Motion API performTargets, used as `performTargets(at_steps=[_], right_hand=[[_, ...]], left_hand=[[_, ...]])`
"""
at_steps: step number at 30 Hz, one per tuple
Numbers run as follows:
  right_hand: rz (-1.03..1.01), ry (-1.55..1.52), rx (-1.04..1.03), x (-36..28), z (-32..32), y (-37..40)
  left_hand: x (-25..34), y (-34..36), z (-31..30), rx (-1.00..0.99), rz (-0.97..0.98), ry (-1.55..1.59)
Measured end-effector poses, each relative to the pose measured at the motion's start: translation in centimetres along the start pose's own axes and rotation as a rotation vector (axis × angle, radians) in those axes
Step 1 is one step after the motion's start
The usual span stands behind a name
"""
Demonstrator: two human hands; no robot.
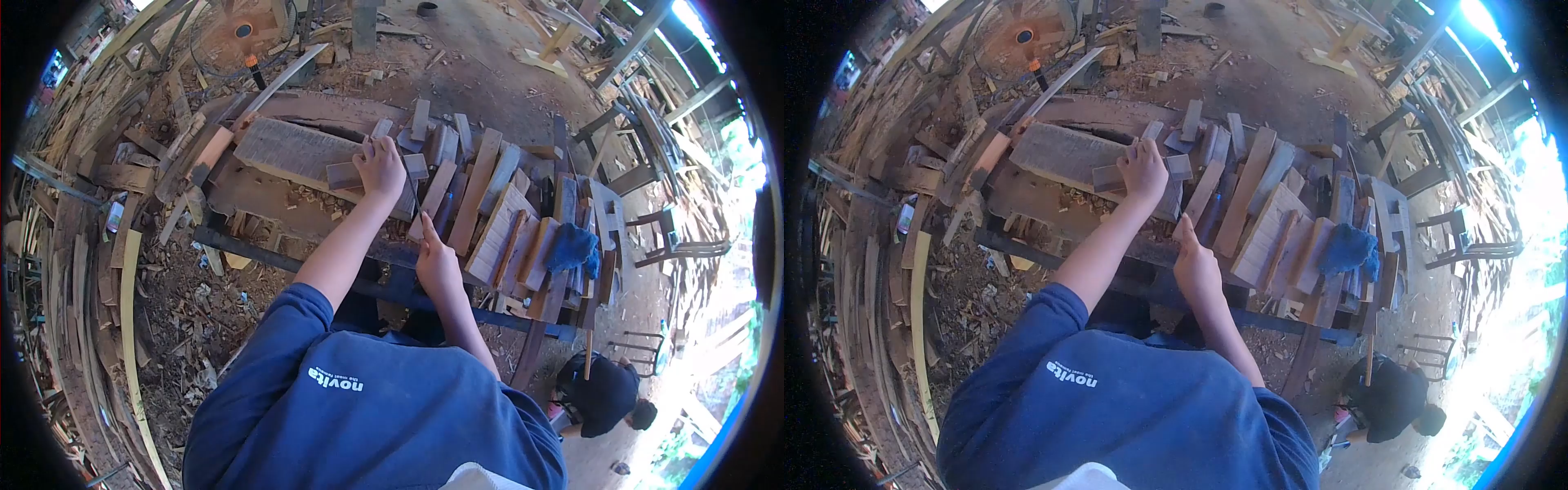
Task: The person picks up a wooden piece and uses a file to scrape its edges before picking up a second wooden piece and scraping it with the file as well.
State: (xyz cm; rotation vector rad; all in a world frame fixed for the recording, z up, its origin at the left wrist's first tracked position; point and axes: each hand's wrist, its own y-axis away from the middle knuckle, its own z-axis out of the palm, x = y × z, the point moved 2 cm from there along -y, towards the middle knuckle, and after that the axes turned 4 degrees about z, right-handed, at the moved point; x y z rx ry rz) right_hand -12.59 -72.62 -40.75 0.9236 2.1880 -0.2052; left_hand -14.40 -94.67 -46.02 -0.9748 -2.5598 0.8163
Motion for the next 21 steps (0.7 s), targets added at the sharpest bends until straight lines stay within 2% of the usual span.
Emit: performTargets(at_steps=[2,6,8,12,18,21], right_hand=[[-0.004,0.032,-0.014,-0.1,0.2,-0.4],[-0.013,0.041,0.001,0.0,0.3,-0.2],[-0.003,-0.004,-0.016,-0.1,-0.1,0.3],[0.007,-0.013,-0.019,0.3,-0.2,0.6],[-0.031,-0.060,0.001,-0.6,-0.7,-0.6],[0.001,0.015,-0.091,-0.9,-1.1,-0.9]], left_hand=[[0.3,0.0,0.1,-0.004,-0.102,0.007],[0.1,0.0,0.8,-0.006,-0.158,0.099],[-0.1,-0.3,0.1,-0.082,-0.221,0.198],[0.0,-0.5,-0.2,-0.061,-0.226,0.221],[0.0,-0.8,0.4,-0.138,-0.230,0.181],[0.0,-0.6,0.6,-0.101,-0.210,0.175]])
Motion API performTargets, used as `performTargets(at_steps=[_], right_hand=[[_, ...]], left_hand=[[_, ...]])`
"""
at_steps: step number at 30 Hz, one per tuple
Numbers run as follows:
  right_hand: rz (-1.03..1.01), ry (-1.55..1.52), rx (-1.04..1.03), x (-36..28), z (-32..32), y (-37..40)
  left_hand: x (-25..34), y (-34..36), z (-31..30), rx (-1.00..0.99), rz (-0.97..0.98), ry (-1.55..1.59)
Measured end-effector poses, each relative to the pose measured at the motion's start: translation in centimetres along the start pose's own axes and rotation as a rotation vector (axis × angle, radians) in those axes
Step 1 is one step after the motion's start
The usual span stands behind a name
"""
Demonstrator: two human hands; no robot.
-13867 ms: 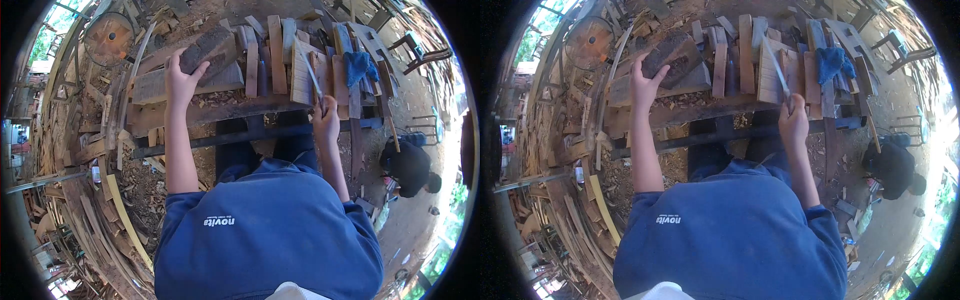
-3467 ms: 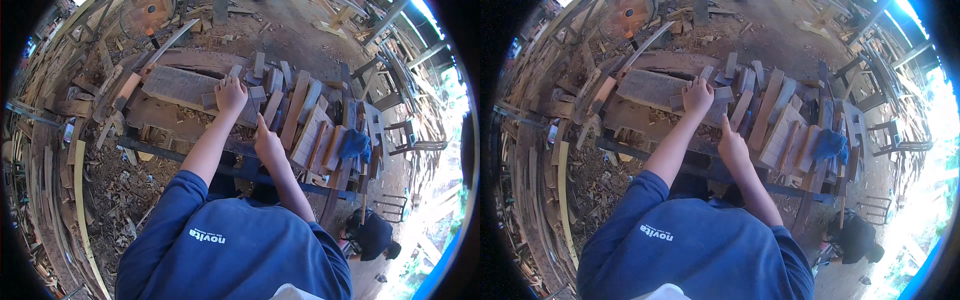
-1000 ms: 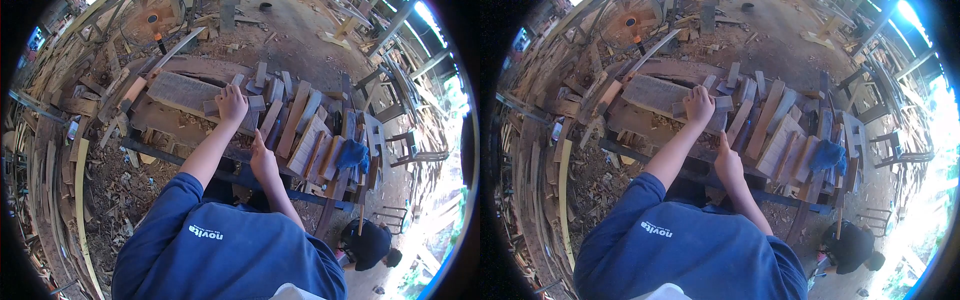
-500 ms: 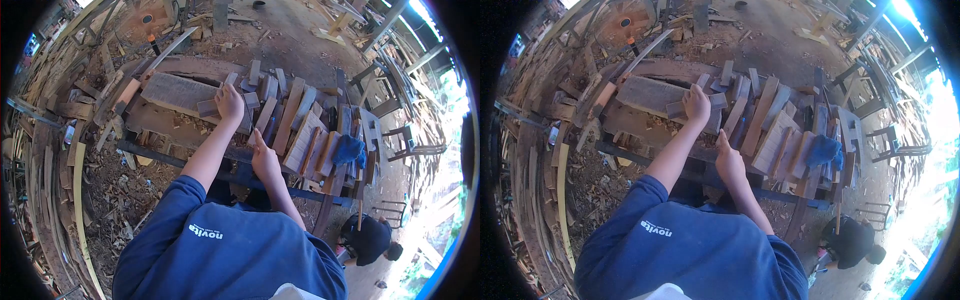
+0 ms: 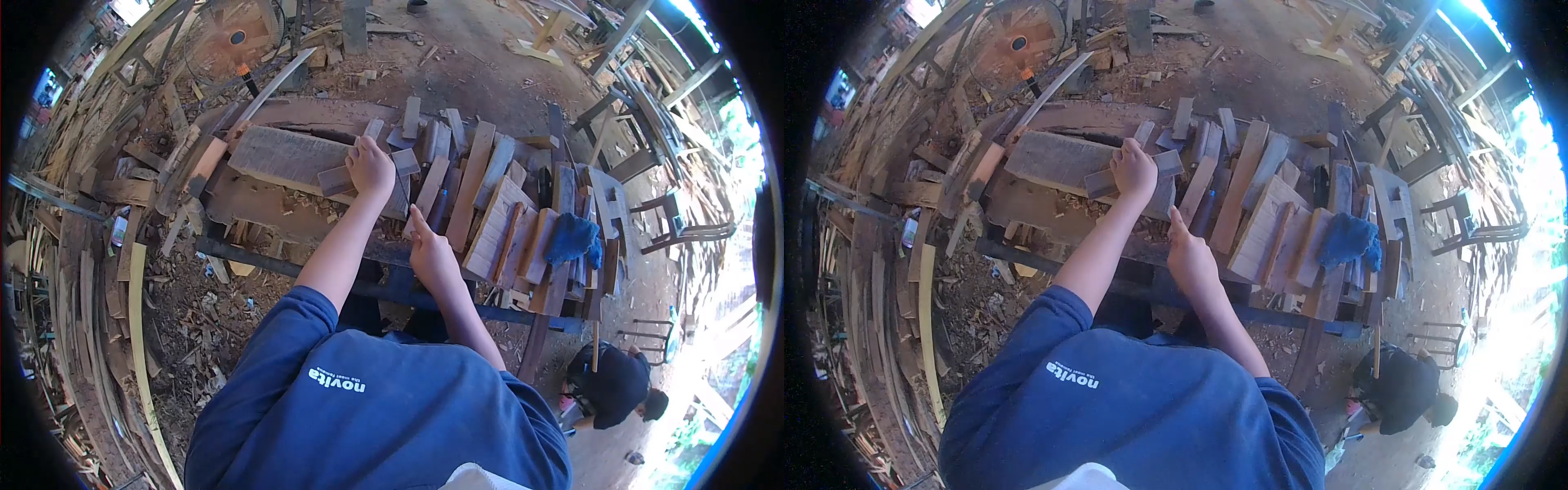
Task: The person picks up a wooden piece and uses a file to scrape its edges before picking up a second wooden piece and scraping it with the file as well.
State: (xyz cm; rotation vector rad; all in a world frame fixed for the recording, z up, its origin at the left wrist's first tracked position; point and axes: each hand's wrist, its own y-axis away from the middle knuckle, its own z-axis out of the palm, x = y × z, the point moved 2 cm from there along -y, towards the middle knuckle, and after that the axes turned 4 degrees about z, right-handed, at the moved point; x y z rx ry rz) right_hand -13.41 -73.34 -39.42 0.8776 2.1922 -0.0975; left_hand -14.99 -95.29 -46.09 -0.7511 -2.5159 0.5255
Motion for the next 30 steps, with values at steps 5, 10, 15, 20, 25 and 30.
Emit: performTargets(at_steps=[5,10,15,20,25,30], right_hand=[[-0.008,-0.033,0.013,0.9,-0.1,1.1],[0.001,-0.025,-0.009,1.8,0.3,0.5],[-0.074,-0.097,0.050,1.2,0.5,-1.9],[0.013,-0.073,-0.002,0.0,-0.8,-0.2],[-0.079,-0.145,0.084,1.6,0.4,1.0],[-0.014,-0.137,0.072,1.4,0.9,-2.3]], left_hand=[[0.1,0.0,-0.2,-0.017,0.015,-0.027],[0.2,0.1,-0.4,-0.001,0.042,-0.027],[0.1,0.1,-0.2,0.022,0.055,-0.027],[0.1,0.0,-0.1,0.009,0.021,-0.042],[0.1,-0.1,-0.2,0.046,0.034,-0.048],[0.3,0.2,-0.1,0.047,0.022,-0.040]])
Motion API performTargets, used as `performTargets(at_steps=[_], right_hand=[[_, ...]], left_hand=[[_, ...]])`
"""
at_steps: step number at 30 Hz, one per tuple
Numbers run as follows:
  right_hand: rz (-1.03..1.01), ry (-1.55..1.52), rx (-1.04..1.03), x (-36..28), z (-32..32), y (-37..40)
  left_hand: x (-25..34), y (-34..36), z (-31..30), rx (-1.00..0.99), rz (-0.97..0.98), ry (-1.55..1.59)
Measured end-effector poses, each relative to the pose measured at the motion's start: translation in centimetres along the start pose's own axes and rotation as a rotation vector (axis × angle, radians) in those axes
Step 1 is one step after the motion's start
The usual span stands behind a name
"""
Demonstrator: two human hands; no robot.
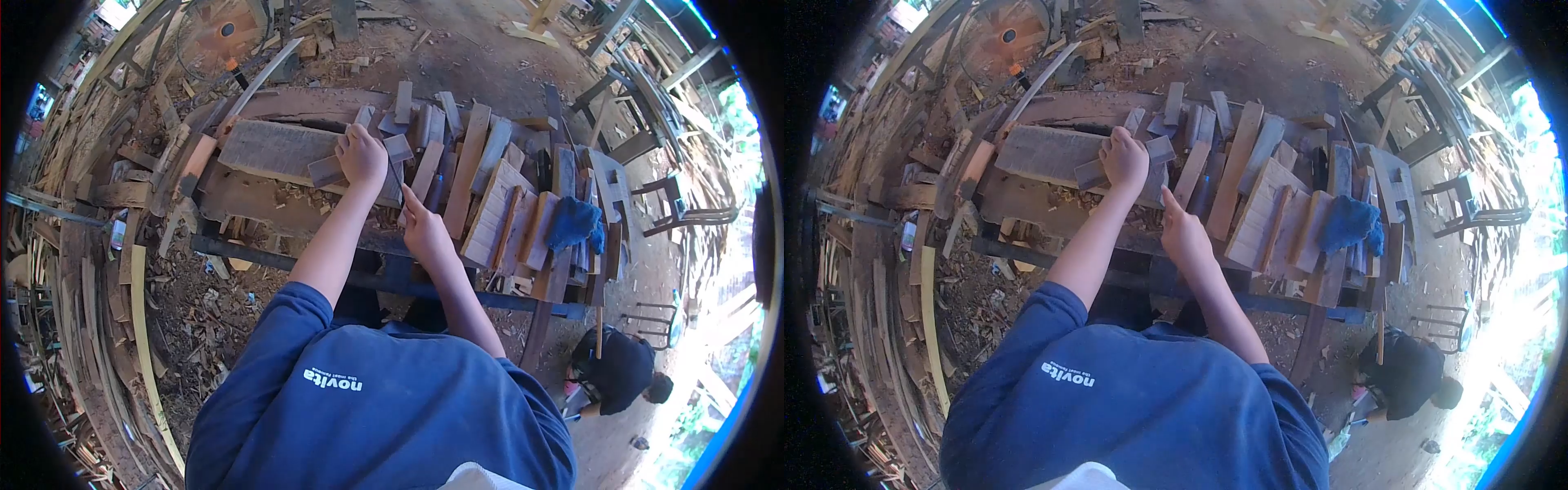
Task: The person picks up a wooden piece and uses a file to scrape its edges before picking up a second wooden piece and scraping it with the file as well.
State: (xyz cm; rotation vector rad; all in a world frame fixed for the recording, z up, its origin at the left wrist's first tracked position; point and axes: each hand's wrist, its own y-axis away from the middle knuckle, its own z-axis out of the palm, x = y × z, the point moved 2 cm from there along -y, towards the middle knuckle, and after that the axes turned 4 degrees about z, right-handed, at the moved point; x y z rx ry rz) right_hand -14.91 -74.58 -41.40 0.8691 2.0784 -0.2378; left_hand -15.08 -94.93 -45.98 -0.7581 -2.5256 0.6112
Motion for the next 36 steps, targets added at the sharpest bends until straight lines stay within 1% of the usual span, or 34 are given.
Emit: performTargets(at_steps=[3,6,8,11,14,17,21,23,24,26,27,29,30,32,33,35,36], right_hand=[[-0.031,0.005,-0.002,-0.4,-0.5,-0.4],[-0.038,0.030,-0.028,-1.0,-2.3,1.7],[-0.002,0.045,-0.058,-0.8,-2.9,3.1],[0.023,0.043,-0.065,-0.8,-2.8,3.2],[0.040,0.039,-0.023,-1.4,-2.2,1.2],[0.076,0.048,-0.031,-2.3,-2.0,-0.1],[0.083,0.044,-0.044,-2.3,-2.0,0.9],[0.063,0.042,-0.022,-1.5,-2.3,1.8],[0.064,0.041,-0.020,-1.5,-2.6,2.0],[0.110,0.071,-0.086,-1.6,-3.1,2.5],[0.114,0.071,-0.086,-1.4,-3.1,2.5],[0.110,0.069,-0.072,-1.2,-2.8,1.9],[0.109,0.069,-0.071,-1.0,-2.3,1.4],[0.004,0.024,-0.001,-0.7,-1.5,0.7],[0.002,0.023,0.001,-1.2,-1.6,0.8],[0.085,0.059,-0.027,-2.3,-2.0,1.1],[0.085,0.056,-0.025,-2.5,-2.3,1.4]], left_hand=[[-0.2,-0.1,0.0,0.013,0.026,-0.018],[-0.2,-0.2,0.0,0.012,0.014,0.020],[-0.1,-0.2,0.0,-0.014,0.015,0.016],[-0.2,-0.1,0.2,0.046,0.038,0.023],[-0.4,0.0,0.4,0.045,0.035,0.041],[-0.5,0.1,0.5,0.040,0.024,0.039],[-0.8,0.1,1.2,0.056,0.035,0.041],[-0.8,0.1,1.3,0.110,0.063,0.032],[-0.8,0.0,1.3,0.110,0.064,0.033],[-0.7,0.1,1.1,0.099,0.058,0.059],[-0.6,0.1,0.8,0.095,0.059,0.060],[-0.4,0.0,0.3,0.023,0.029,0.108],[-0.4,-0.1,0.3,0.024,0.030,0.108],[-0.5,0.0,0.4,0.032,0.026,0.114],[-0.5,0.0,0.5,0.035,0.028,0.114],[-0.6,0.1,0.8,0.046,0.029,0.110],[-0.7,0.1,1.1,0.047,0.032,0.109]])
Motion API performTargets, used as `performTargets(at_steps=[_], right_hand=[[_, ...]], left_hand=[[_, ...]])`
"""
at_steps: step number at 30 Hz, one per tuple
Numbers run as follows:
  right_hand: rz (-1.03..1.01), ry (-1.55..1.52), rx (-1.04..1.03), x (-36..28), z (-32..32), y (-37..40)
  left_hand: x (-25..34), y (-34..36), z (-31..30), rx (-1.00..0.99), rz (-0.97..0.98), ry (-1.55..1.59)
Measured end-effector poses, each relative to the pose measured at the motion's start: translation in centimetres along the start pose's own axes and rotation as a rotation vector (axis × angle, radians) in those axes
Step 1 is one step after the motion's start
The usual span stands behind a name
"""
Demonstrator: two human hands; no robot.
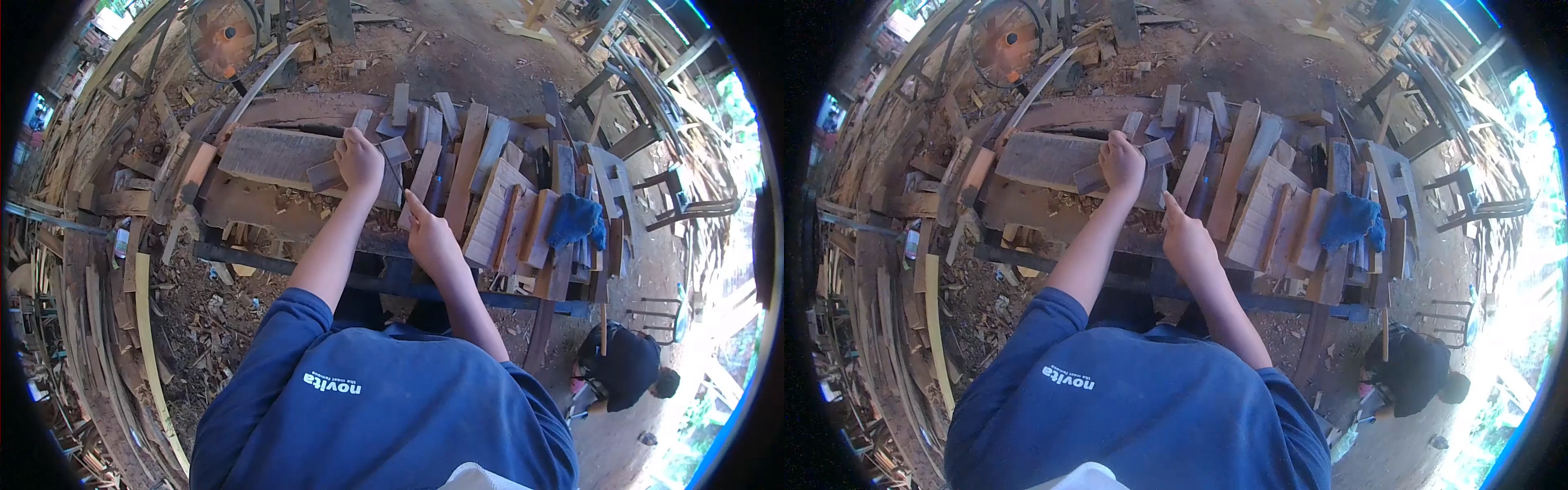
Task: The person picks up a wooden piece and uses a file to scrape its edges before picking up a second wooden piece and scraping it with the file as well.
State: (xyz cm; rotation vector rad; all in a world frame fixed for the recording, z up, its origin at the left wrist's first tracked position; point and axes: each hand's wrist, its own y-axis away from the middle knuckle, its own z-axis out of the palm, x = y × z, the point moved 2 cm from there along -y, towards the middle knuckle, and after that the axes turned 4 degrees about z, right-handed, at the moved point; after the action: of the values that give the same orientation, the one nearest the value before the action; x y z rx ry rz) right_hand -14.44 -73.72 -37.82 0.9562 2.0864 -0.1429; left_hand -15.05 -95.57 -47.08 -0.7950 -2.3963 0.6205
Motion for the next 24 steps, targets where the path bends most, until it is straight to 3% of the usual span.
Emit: performTargets(at_steps=[24], right_hand=[[-0.062,-0.025,-0.053,1.6,1.8,0.5]], left_hand=[[0.5,-0.1,-1.2,0.002,0.049,-0.095]])
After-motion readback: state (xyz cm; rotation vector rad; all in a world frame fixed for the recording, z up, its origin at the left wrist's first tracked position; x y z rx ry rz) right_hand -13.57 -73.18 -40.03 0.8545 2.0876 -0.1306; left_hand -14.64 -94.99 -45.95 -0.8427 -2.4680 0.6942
